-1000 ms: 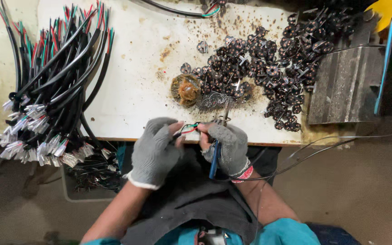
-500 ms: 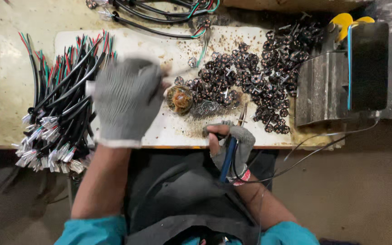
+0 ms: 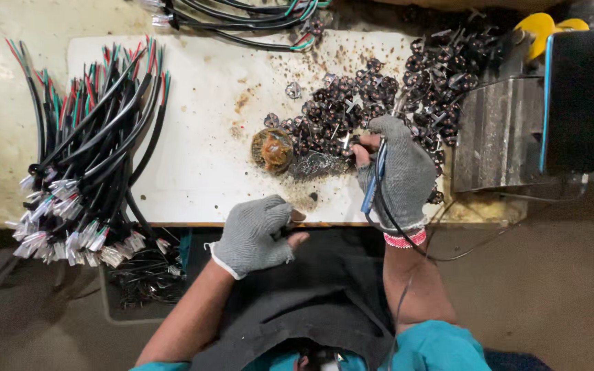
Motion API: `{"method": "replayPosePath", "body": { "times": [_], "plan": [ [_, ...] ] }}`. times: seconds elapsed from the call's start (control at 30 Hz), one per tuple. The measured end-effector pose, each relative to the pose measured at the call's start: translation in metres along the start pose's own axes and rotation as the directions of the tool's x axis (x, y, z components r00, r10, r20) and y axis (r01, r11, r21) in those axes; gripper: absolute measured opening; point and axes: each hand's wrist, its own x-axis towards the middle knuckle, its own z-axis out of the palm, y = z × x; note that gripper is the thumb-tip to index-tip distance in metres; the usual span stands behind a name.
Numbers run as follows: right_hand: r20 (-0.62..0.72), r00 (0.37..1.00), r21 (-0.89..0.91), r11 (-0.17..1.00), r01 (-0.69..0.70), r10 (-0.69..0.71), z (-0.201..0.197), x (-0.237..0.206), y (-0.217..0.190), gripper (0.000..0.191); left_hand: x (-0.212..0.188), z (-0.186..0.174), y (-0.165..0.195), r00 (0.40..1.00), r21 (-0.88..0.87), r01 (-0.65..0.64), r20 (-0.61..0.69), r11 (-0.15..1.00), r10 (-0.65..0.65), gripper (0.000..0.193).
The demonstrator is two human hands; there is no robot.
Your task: The person solders wire ends to small black plug components at a workbench. They hold a wire and component, apply the soldering iron to the joint, dip the joint in rosin flux, and set finished assemblies aside with a pile of completed parts on the table.
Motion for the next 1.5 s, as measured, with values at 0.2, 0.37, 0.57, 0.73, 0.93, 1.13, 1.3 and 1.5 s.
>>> {"method": "replayPosePath", "body": {
  "times": [0.2, 0.37, 0.57, 0.73, 0.93, 1.13, 1.3, 1.5],
  "plan": [
    [-0.134, 0.986, -0.064, 0.994, 0.089, -0.097, -0.001, 0.005, 0.0, 0.034, 0.002, 0.0, 0.002, 0.997, 0.047, -0.066, -0.029, 0.997, 0.067, 0.03],
    [-0.025, 0.981, 0.423, 0.891, -0.164, 0.192, -0.001, -0.027, -0.033, 0.012, 0.006, -0.004, 0.007, 1.0, -0.007, 0.02, -0.021, 1.0, -0.021, 0.051],
    [0.172, 0.984, 0.489, 0.863, -0.125, 0.045, 0.023, -0.081, -0.039, 0.02, 0.004, -0.002, -0.004, 0.997, 0.009, -0.079, -0.009, 0.997, 0.079, 0.051],
    [0.083, 0.995, 0.494, 0.87, 0.008, -0.056, 0.029, -0.091, -0.021, 0.037, 0.002, 0.003, -0.008, 0.997, 0.046, -0.077, 0.008, 0.996, 0.077, 0.045],
    [0.231, 0.968, 0.658, 0.718, -0.227, 0.094, 0.041, -0.11, -0.005, 0.047, 0.005, 0.003, -0.002, 0.999, 0.057, -0.037, -0.032, 0.998, 0.039, 0.025],
    [0.225, 0.974, 0.822, 0.536, -0.193, 0.006, 0.042, -0.13, 0.008, 0.052, 0.006, 0.009, 0.006, 0.995, 0.055, 0.049, -0.084, 0.997, -0.045, 0.014],
    [0.12, 0.989, 0.669, 0.744, -0.018, -0.085, 0.03, -0.115, -0.005, 0.043, 0.005, 0.011, 0.012, 0.968, 0.035, 0.073, -0.244, 0.997, -0.062, 0.021],
    [0.258, 0.961, 0.449, 0.893, -0.031, -0.097, 0.008, -0.094, -0.036, 0.037, -0.011, -0.002, -0.004, 0.856, -0.019, 0.06, -0.513, 0.998, -0.061, 0.026]
  ]
}}
